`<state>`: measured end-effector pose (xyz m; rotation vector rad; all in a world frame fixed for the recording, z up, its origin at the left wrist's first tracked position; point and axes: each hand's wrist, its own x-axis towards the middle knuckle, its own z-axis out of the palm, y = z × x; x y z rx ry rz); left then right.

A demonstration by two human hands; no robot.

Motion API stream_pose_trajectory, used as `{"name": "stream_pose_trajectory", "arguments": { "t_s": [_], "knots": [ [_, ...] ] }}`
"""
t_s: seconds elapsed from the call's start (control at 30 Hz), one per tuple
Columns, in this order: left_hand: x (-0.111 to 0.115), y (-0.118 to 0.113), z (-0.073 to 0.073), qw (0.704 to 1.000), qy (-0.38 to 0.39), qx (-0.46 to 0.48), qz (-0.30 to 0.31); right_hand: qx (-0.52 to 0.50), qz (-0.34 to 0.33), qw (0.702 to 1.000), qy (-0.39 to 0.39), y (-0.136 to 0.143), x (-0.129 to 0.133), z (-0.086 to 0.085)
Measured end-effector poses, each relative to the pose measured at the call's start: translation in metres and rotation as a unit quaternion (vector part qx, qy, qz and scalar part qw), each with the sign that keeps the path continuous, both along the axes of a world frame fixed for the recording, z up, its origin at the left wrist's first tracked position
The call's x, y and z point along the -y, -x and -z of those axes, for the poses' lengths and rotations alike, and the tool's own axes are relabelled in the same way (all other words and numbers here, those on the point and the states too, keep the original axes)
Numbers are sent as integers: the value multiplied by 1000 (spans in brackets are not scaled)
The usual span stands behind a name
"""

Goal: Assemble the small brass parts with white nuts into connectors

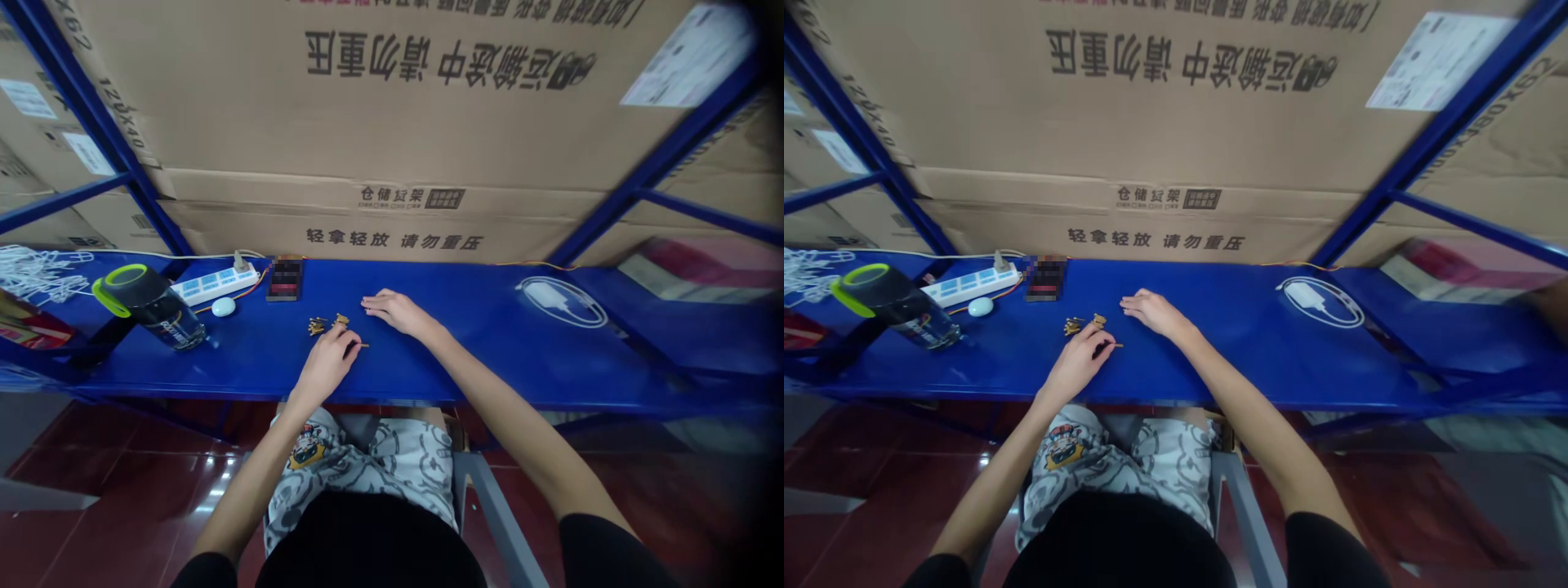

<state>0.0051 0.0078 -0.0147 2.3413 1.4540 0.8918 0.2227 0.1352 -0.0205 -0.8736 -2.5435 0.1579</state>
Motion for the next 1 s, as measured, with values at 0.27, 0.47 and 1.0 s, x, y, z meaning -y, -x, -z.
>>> {"name": "stream_pose_trajectory", "arguments": {
  "t_s": [0.27, 0.47, 1.0],
  "knots": [
    [-2, 1, 1, 1000, 2, -14, -2, -13, 2, 1000, -7, 40, -2, 9],
    [-1, 1, -1, 1000, 3, -10, -2, -16, 6, 1000, 9, 70, -24, 6],
    [1, 0, -3, 1000, -10, -22, 7, -71, 114, 990, 51, 43, -7, -9]
  ]
}}
